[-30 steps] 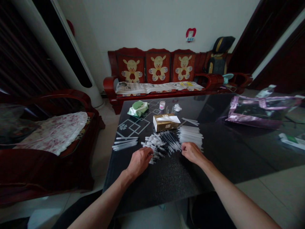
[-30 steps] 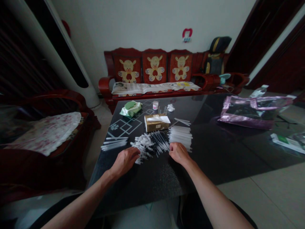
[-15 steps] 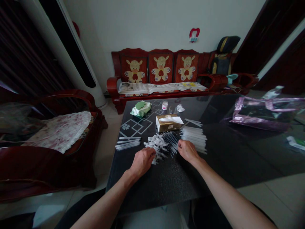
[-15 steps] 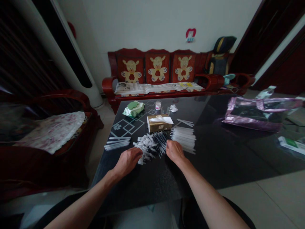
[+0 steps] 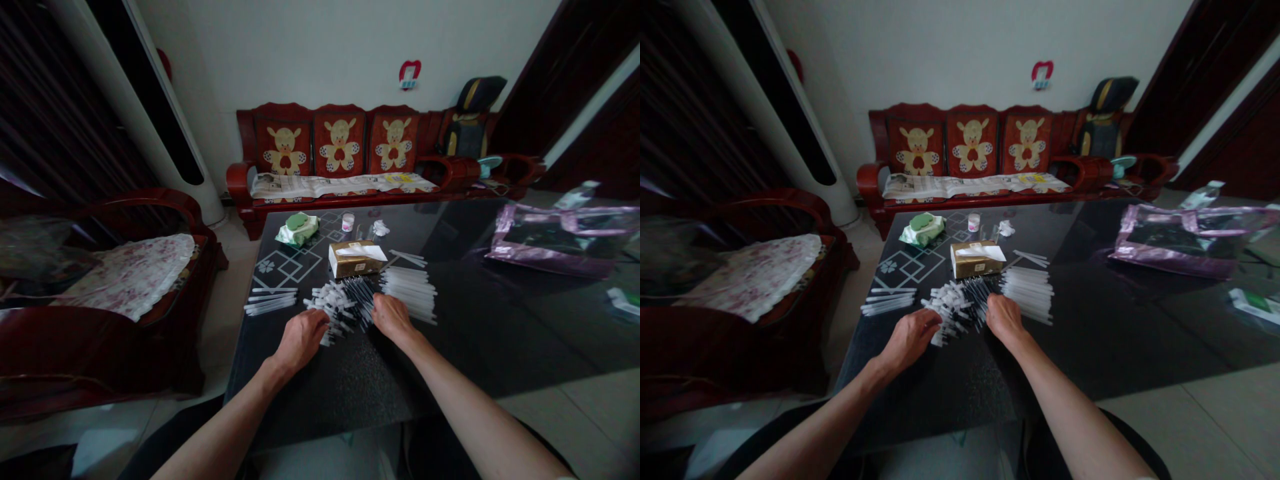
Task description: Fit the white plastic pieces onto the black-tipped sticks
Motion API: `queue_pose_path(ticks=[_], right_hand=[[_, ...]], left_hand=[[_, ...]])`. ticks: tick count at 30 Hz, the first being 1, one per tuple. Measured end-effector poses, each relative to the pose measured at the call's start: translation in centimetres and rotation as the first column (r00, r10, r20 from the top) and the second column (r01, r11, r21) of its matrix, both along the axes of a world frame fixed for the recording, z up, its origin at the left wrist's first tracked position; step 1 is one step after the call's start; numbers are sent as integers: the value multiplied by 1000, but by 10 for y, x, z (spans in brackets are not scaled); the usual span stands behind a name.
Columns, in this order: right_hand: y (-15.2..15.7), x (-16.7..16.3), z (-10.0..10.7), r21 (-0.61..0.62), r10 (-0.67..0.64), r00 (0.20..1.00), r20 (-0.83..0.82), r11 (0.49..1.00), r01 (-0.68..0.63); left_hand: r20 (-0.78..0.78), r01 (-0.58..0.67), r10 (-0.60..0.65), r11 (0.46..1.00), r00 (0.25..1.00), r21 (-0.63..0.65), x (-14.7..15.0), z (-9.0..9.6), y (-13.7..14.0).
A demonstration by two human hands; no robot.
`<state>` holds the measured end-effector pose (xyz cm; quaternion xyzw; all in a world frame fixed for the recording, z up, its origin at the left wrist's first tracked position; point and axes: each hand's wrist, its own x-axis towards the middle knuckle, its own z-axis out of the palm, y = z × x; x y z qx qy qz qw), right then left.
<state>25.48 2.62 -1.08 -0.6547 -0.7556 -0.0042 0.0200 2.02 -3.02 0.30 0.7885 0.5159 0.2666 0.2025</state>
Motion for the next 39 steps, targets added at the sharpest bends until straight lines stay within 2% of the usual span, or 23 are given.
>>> queue_pose_path(ticks=[2,4,6,8,10,13,18,20,22,25,27,30,33,36,39], right_hand=[[-2,-1,4,13,-5,996,-93,1000,6],[-7,-3,9,8,41,966,-255,999,-41],[-14,-7,13,-14,119,892,-436,990,-139],[-22,-12,14,-43,169,803,-572,971,-236],[-28,-18,13,-72,180,734,-655,952,-297],[-34,-25,10,-91,186,682,-707,933,-348],[-34,-27,13,-107,191,666,-721,919,-379],[-29,-20,15,-135,150,691,-708,930,-341],[-21,-6,17,-140,109,769,-630,958,-250],[-9,21,15,-78,74,927,-368,991,-110],[-4,39,12,-64,36,965,-260,996,-54],[-2,54,7,-134,-18,979,-202,991,-10],[-3,57,1,-200,-21,988,-154,980,-10],[-4,53,-1,-187,9,992,-122,982,-32],[-3,49,1,-124,-4,995,-103,992,-9]], left_hand=[[143,-15,24,998,989,-60,0,-2,2],[319,-24,78,985,945,-171,0,-5,6],[503,-11,181,947,845,-322,0,-7,10],[645,30,302,892,702,-451,1,-8,13],[722,75,389,852,571,-519,1,-6,14],[764,112,442,829,470,-548,0,-3,14],[763,80,477,825,436,-560,-3,0,14],[766,41,483,835,423,-549,-6,0,17],[766,0,496,839,409,-544,-10,0,20],[762,-23,516,833,392,-553,-15,1,22],[760,-21,521,829,388,-558,-17,1,22],[756,-17,519,829,399,-560,-16,1,21],[757,-7,509,831,410,-556,-14,1,20],[758,-5,510,831,407,-556,-14,1,19],[754,-11,519,827,402,-563,-14,1,19]])
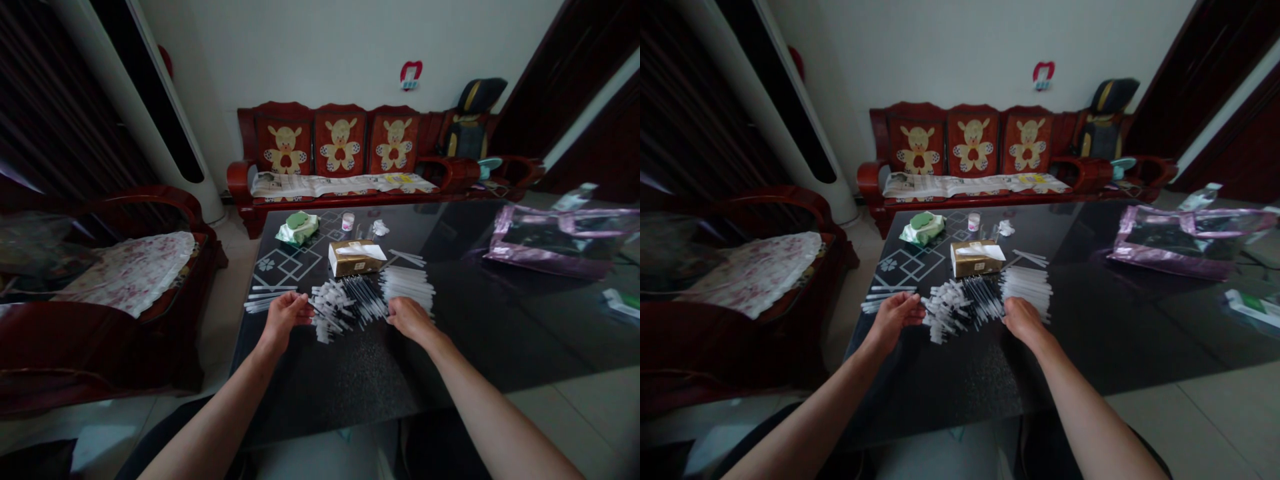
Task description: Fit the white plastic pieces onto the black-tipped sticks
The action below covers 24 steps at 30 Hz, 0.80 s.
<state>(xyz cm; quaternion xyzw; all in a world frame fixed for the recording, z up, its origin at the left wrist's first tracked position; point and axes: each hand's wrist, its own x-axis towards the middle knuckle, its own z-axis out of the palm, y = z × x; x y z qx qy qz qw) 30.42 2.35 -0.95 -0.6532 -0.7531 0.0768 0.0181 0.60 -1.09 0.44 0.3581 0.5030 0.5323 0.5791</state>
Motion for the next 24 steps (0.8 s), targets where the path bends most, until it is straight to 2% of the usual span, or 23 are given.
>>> queue_pose_path(ticks=[4,9,15,19,24], right_hand=[[-2,-11,5,99,24,998,-53,995,-19],[-13,-43,4,128,202,951,-235,976,-176],[-17,-76,-5,122,229,964,-132,969,-213],[-16,-83,-5,84,219,973,-67,973,-214],[-15,-83,-6,111,231,972,-40,968,-226]], left_hand=[[-2,-1,1,1000,1000,-2,0,1,0],[-6,-10,10,1000,1000,-1,2,-1,0],[1,-4,4,1000,1000,-1,2,-3,0],[10,-28,28,1000,1000,-1,1,-2,0],[42,-82,81,996,996,20,-4,-1,3]])
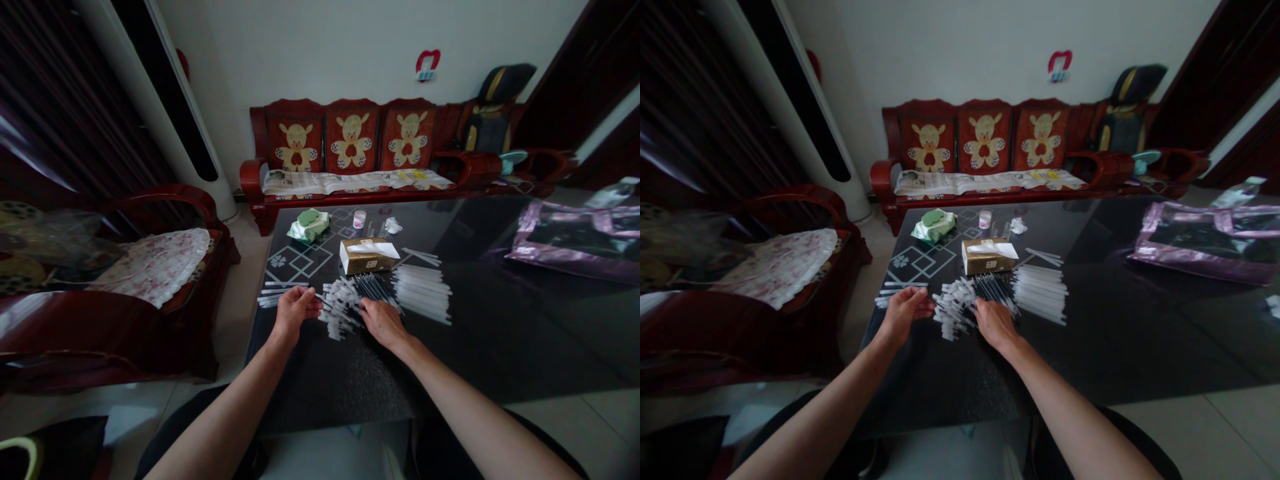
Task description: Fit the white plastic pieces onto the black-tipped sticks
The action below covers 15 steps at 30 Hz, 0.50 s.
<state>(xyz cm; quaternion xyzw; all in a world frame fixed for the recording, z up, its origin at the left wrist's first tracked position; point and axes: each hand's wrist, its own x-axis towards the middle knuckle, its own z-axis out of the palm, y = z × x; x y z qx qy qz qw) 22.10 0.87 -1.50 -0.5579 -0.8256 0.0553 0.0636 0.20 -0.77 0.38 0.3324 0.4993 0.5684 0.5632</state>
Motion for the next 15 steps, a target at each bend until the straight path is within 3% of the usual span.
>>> queue_pose_path(ticks=[5,9,12,15], right_hand=[[2,0,-6,26,10,1000,-15,1000,-10],[6,0,-8,2,-21,974,-226,1000,22],[7,2,-3,-238,-143,855,-498,971,24],[8,6,1,-487,-301,697,-650,870,-79]], left_hand=[[30,-60,60,998,998,24,-5,-1,3],[49,-59,58,998,997,22,-5,-3,3],[63,-62,61,998,996,28,-4,-4,4],[86,-68,66,997,994,28,-3,-4,4]])
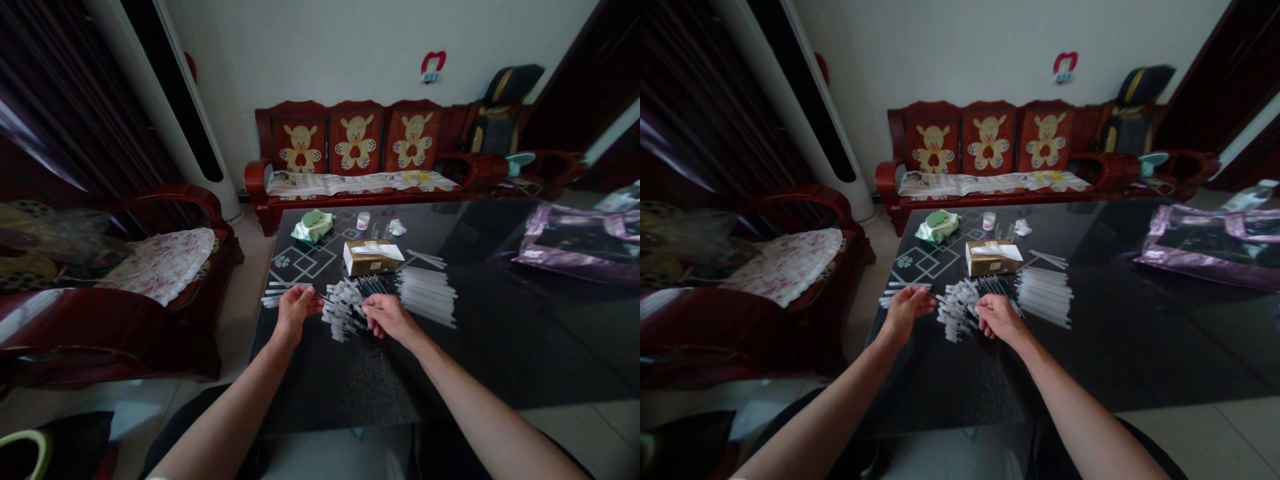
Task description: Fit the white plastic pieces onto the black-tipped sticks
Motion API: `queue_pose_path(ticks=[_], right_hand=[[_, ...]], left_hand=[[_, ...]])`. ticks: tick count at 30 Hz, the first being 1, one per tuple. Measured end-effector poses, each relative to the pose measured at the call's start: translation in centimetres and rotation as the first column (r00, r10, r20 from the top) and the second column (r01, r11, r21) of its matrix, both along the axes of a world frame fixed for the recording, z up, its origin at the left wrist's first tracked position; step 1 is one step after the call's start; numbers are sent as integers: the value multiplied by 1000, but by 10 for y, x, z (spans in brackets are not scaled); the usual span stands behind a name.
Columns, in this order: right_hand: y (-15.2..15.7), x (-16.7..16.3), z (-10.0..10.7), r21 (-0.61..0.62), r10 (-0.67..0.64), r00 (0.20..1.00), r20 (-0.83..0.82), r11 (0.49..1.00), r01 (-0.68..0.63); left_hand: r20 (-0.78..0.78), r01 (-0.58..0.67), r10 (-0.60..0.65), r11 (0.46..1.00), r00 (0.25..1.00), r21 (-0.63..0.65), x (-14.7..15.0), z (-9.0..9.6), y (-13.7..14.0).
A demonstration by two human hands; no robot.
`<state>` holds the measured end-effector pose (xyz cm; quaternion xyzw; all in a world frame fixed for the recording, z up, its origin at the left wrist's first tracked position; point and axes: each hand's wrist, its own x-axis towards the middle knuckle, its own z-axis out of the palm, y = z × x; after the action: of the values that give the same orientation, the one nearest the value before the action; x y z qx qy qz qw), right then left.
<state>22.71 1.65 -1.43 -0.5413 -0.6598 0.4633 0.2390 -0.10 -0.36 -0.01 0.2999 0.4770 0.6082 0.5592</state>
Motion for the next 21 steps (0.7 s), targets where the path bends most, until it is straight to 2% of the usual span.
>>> queue_pose_path(ticks=[2,5,9,14,18,21], right_hand=[[0,3,0,-31,-6,998,-55,1000,5],[-3,2,-3,91,-3,999,35,996,0],[-23,-12,-1,193,115,972,204,969,-155],[-49,-25,4,269,248,880,405,887,-374],[-51,-23,-1,266,249,794,554,851,-453],[-48,-21,-2,270,266,793,548,841,-469]], left_hand=[[13,2,-2,1000,1000,-5,1,-1,0],[20,-11,11,1000,1000,-12,1,-3,1],[35,-65,64,998,997,2,-3,-4,3],[33,-84,84,996,996,16,-6,-1,4],[43,-55,54,998,998,15,-3,-1,2],[45,-38,38,999,998,-2,-1,-2,1]])
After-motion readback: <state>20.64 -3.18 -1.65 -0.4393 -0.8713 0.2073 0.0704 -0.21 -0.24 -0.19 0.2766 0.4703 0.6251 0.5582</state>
